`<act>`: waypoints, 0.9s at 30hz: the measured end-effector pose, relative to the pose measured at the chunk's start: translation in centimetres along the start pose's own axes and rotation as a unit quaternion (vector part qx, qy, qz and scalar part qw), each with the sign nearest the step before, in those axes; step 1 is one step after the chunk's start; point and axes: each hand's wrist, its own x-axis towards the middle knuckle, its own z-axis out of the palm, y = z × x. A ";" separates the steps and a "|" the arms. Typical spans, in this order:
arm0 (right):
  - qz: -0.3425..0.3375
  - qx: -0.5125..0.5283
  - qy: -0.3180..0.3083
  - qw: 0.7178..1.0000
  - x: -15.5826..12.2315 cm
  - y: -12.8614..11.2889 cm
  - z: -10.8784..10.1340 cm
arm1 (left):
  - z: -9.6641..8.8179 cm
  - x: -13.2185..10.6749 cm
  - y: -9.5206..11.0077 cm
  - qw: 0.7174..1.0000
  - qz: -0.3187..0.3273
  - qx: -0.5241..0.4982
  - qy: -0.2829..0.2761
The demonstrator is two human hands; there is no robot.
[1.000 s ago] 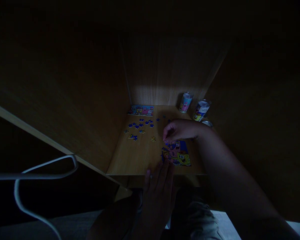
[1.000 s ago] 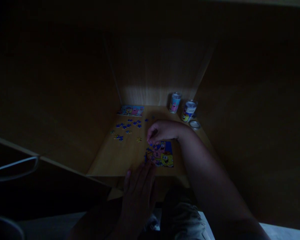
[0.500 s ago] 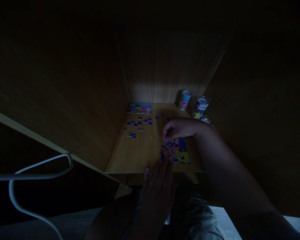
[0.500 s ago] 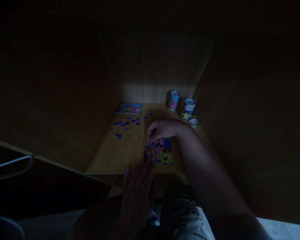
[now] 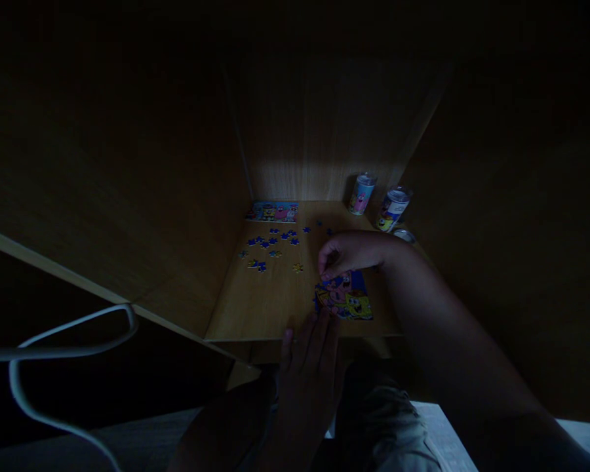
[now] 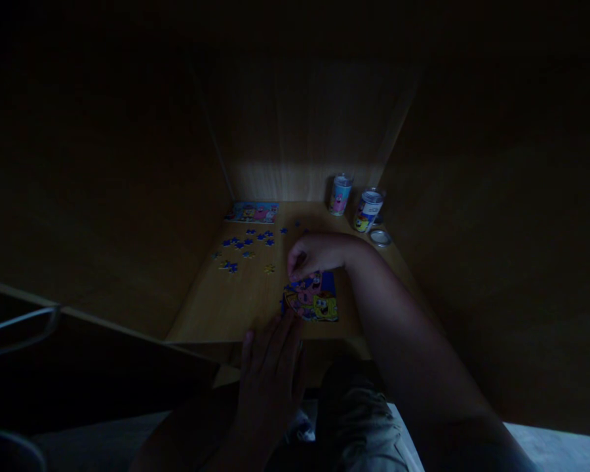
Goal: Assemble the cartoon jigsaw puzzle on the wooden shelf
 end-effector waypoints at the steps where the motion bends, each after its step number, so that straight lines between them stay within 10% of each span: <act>1: -0.001 0.001 -0.001 1.000 -0.1 -0.1 0.0 | 0.0 0.0 0.0 1.000 0.000 -0.001 0.000; 27: 0.032 -0.067 0.023 0.997 0.3 -1.0 0.8 | -0.1 0.2 0.0 1.000 0.007 -0.006 0.014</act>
